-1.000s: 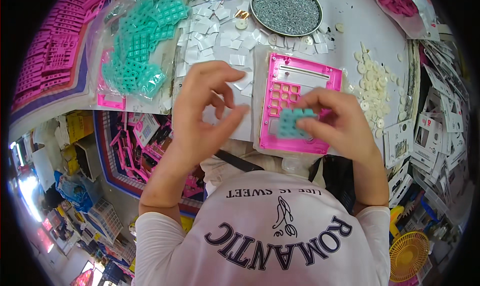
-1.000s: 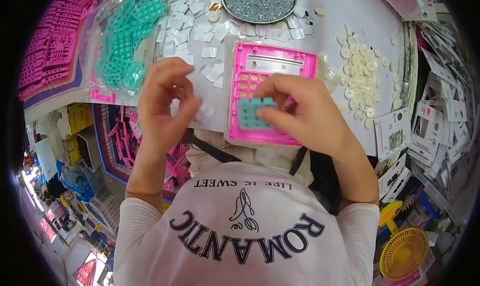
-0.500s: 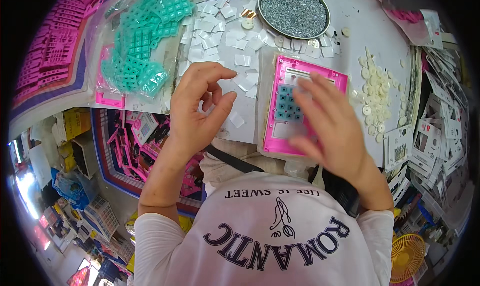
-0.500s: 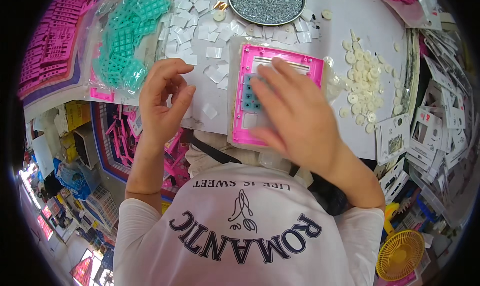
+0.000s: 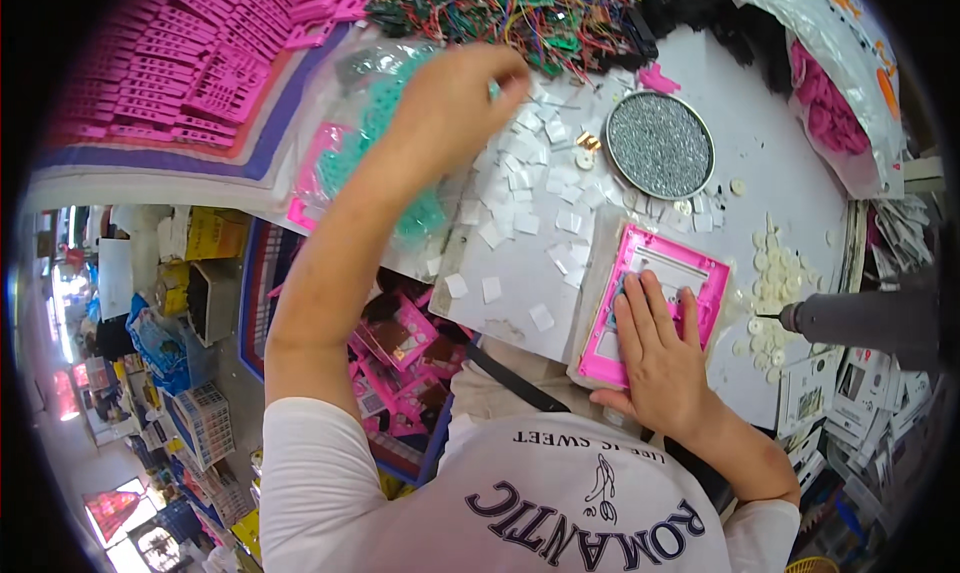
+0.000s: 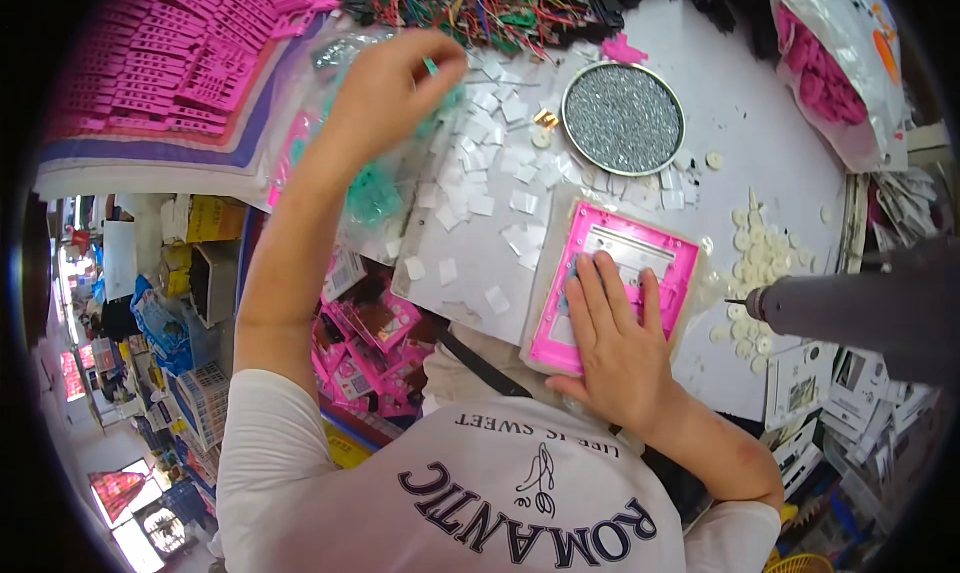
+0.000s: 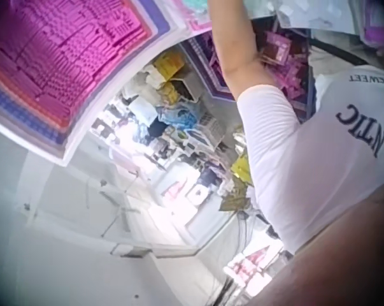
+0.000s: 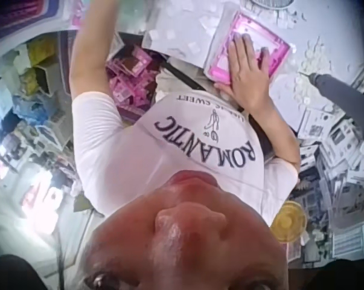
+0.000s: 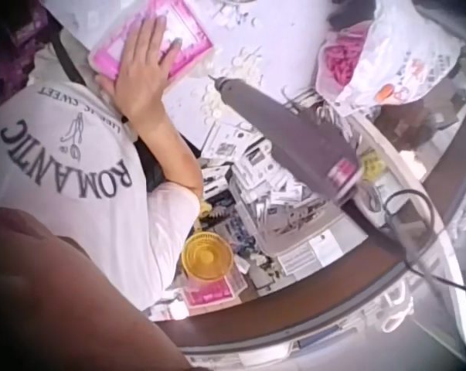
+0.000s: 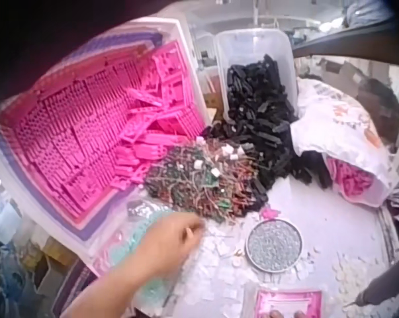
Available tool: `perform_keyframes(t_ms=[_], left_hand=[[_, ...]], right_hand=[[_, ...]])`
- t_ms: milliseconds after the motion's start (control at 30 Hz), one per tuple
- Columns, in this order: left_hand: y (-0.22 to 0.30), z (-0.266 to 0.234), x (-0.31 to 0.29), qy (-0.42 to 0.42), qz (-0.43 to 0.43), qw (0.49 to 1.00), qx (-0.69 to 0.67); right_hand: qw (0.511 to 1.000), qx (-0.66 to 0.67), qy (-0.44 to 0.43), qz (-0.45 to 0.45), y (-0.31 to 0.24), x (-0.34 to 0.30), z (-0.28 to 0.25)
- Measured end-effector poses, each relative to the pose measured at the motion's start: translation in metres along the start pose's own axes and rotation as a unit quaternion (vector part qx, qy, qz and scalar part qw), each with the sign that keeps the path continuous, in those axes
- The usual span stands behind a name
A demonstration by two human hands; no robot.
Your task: Assembling pink electronic toy components using a power screwdriver and manual placement.
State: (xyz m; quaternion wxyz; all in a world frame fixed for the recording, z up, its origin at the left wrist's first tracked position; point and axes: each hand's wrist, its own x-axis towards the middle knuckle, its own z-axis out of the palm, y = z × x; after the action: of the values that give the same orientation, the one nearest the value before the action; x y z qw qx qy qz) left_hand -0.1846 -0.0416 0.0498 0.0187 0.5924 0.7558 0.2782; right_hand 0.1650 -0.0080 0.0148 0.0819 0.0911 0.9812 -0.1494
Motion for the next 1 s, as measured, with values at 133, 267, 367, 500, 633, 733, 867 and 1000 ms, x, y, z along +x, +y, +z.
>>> perform_keyframes(t_ms=[133, 267, 367, 500, 633, 733, 867, 1000], left_hand=[[-0.095, -0.027, 0.076, 0.124, -0.102, 0.972, 0.171], [-0.187, -0.053, 0.134, 0.043, -0.292, 0.916, 0.272], [-0.221, -0.051, 0.145, -0.047, -0.381, 0.908, 0.168], [-0.175, -0.014, 0.152, -0.074, -0.412, 0.906, -0.058], [-0.168, -0.046, 0.142, 0.02, -0.32, 0.941, -0.112], [-0.106, -0.067, 0.13, 0.261, -0.071, 0.962, -0.022], [-0.02, -0.074, 0.082, 0.45, 0.252, 0.856, 0.034], [0.079, -0.014, 0.001, 0.303, 0.341, 0.89, -0.012]], right_hand=[[1.0, 0.013, 0.009, -0.004, 0.0, 0.001, -0.002], [0.99, 0.088, 0.104, -0.039, 0.011, -0.006, -0.002], [0.975, 0.165, 0.139, -0.055, 0.014, -0.008, -0.013], [0.97, 0.188, 0.147, -0.043, 0.02, -0.01, -0.013], [0.96, 0.203, 0.175, -0.082, 0.02, -0.01, -0.017], [0.952, 0.195, 0.22, -0.087, 0.027, -0.013, -0.024], [0.92, 0.216, 0.309, -0.104, 0.037, -0.009, -0.042], [0.715, 0.652, 0.252, -0.007, 0.02, 0.022, -0.053]])
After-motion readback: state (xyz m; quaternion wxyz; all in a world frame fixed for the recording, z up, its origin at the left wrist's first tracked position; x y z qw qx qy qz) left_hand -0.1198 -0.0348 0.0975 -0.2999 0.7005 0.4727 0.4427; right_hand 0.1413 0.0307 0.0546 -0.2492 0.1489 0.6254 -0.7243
